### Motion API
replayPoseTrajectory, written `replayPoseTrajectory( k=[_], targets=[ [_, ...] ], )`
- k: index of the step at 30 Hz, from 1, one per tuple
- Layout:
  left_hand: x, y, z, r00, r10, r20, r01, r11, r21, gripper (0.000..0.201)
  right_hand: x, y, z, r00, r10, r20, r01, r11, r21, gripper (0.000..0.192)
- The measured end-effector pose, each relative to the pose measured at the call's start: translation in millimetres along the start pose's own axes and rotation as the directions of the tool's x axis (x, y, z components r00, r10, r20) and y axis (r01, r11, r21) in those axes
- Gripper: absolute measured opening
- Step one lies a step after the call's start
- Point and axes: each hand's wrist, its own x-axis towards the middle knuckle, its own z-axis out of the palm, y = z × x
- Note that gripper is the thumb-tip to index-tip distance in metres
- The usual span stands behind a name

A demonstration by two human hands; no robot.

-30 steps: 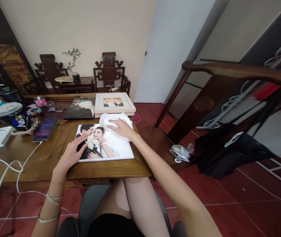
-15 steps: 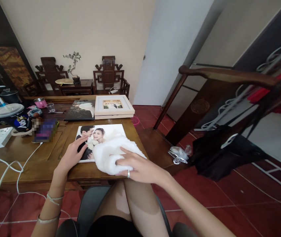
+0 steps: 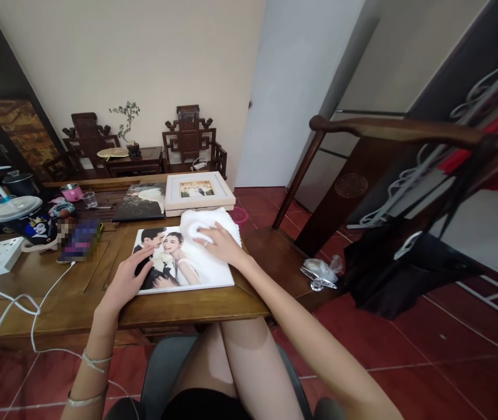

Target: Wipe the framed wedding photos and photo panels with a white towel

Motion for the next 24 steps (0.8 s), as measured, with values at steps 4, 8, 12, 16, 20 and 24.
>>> replayPoseTrajectory(
  k=[4, 8, 12, 16, 20, 24],
  targets=[
    [1, 0, 1.0, 1.0, -0.003, -0.01, 0.003, 1.0, 0.003, 0.036, -50, -37, -2, 0.99, -0.116, 0.085, 0.121, 0.991, -0.06, 0.021],
    [0, 1, 1.0, 1.0, -0.007, -0.009, 0.007, 1.0, 0.013, 0.035, -93, -75, -17, 0.954, -0.173, 0.246, 0.173, 0.985, 0.023, 0.019],
    [-1, 0, 1.1, 1.0, 0.003, -0.005, -0.003, 1.0, 0.008, 0.036, -95, -78, -25, 0.916, -0.151, 0.372, 0.154, 0.988, 0.023, 0.017],
    [-2, -1, 2.1, 1.0, 0.016, -0.012, -0.016, 1.0, 0.006, 0.036, -50, -51, -16, 0.925, -0.114, 0.362, 0.113, 0.993, 0.023, 0.027],
    [-2, -2, 2.5, 1.0, 0.023, -0.016, -0.023, 1.0, 0.001, 0.035, 15, -26, 3, 0.965, -0.135, 0.226, 0.143, 0.99, -0.017, 0.029],
    [-1, -2, 2.0, 1.0, 0.025, -0.015, -0.025, 1.0, -0.003, 0.035, 57, -22, 20, 0.981, -0.134, 0.143, 0.142, 0.989, -0.047, 0.029]
  ],
)
